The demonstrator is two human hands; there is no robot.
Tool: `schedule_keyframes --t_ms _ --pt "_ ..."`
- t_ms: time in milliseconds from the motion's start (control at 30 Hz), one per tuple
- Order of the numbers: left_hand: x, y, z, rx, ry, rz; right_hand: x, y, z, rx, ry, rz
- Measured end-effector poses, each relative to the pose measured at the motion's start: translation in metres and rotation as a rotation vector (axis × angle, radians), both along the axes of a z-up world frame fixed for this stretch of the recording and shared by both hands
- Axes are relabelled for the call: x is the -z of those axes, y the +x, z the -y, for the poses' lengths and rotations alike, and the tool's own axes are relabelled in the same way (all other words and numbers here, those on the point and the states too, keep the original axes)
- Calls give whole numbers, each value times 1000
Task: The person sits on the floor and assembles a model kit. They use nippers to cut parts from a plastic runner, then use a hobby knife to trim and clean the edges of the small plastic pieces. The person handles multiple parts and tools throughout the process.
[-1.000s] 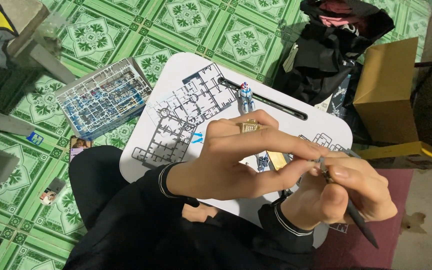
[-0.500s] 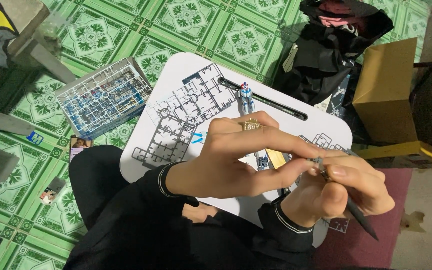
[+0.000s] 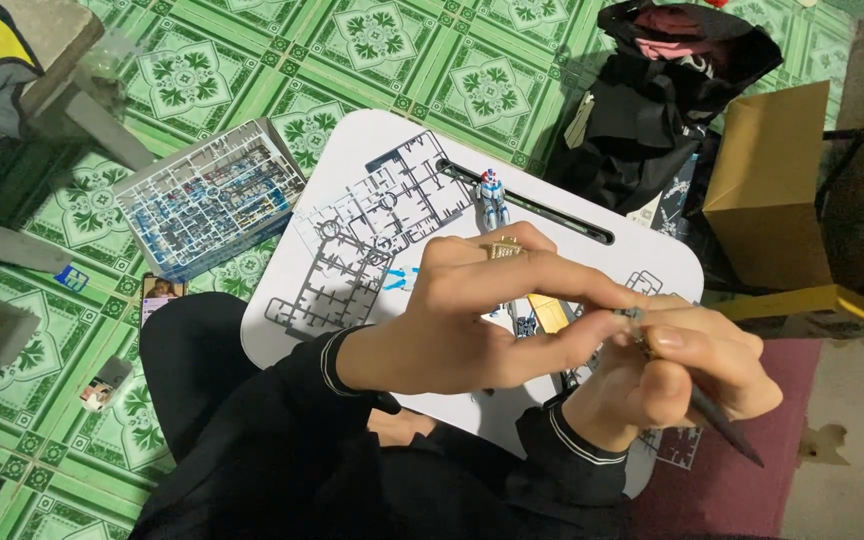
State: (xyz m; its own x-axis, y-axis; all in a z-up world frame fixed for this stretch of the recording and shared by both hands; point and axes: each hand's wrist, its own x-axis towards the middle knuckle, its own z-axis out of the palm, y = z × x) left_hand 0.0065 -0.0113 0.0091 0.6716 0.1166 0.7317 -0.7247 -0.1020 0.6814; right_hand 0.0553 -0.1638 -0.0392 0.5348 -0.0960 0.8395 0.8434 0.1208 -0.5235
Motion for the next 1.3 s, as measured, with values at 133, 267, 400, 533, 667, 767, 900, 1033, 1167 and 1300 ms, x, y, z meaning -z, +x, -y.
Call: schedule_keyframes --t_ms 133,267,400,533,667,767,900,1033,1167,1300 --pt "-2 -1 -3 -12 21 28 10 4 8 -96 33 -4" --pt "0 -3 -3 -34 20 25 10 8 5 -173 67 31" --pt "-3 -5 0 -69 20 25 7 4 4 -198 128 -8" --pt "-2 -6 1 -41 30 30 5 0 2 -149 125 -31" --pt "-3 -6 2 -21 40 52 4 0 3 -174 114 -13" --pt "-3 -5 2 -26 39 56 4 -2 2 -140 115 -23" --pt "-1 -6 3 -40 32 37 1 -3 -3 -31 76 -17" --pt "-3 -6 1 -27 36 41 5 0 3 -62 80 -18" --pt "-4 -6 2 -26 6 55 7 2 6 -177 71 20" --pt "-4 -6 0 0 -4 47 4 -1 5 -198 72 1"
